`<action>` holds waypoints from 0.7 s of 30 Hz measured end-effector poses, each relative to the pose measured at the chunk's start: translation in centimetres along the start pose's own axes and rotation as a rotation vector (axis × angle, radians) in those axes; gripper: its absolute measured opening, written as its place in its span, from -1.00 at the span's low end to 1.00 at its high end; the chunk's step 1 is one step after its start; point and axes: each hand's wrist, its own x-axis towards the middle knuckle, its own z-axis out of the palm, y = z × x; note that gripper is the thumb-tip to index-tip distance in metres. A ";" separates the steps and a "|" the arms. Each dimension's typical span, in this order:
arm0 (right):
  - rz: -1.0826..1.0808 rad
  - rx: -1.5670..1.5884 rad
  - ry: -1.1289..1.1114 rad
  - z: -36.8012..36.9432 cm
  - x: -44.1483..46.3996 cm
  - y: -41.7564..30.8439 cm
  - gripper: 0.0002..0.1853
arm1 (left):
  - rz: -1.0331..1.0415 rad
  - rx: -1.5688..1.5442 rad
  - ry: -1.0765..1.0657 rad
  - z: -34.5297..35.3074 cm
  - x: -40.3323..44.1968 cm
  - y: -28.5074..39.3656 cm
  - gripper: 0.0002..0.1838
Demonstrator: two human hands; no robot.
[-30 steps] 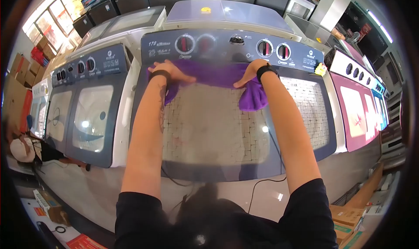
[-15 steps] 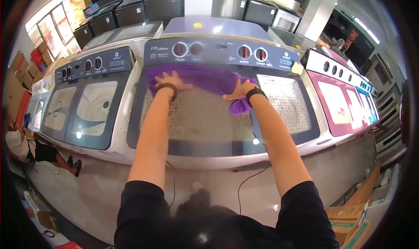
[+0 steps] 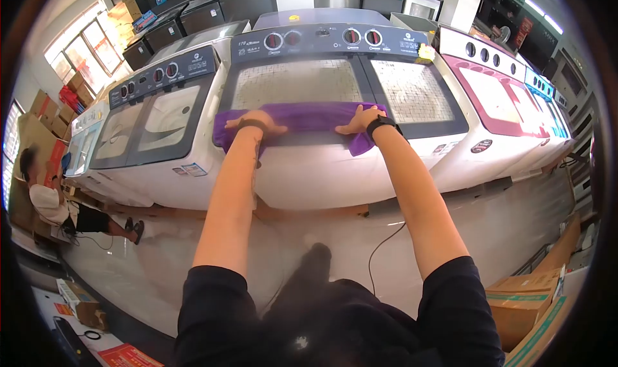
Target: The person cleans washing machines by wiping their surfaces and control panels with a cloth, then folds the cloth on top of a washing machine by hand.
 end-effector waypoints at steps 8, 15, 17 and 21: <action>-0.047 0.028 0.075 -0.4 -3.1 -0.2 0.28 | 0.194 0.027 -0.026 0.3 1.6 -1.5 0.07; 0.391 0.310 0.211 3.6 15.3 -3.4 0.17 | 0.065 -0.005 0.080 -0.8 5.7 1.8 -0.32; 0.375 0.353 0.116 0.7 14.5 -4.0 0.14 | 0.027 -0.051 0.037 -1.9 7.8 3.3 -0.02; 0.054 0.195 0.097 -1.2 20.2 -4.2 -0.18 | 0.092 -0.103 0.295 -2.7 12.8 5.3 -0.08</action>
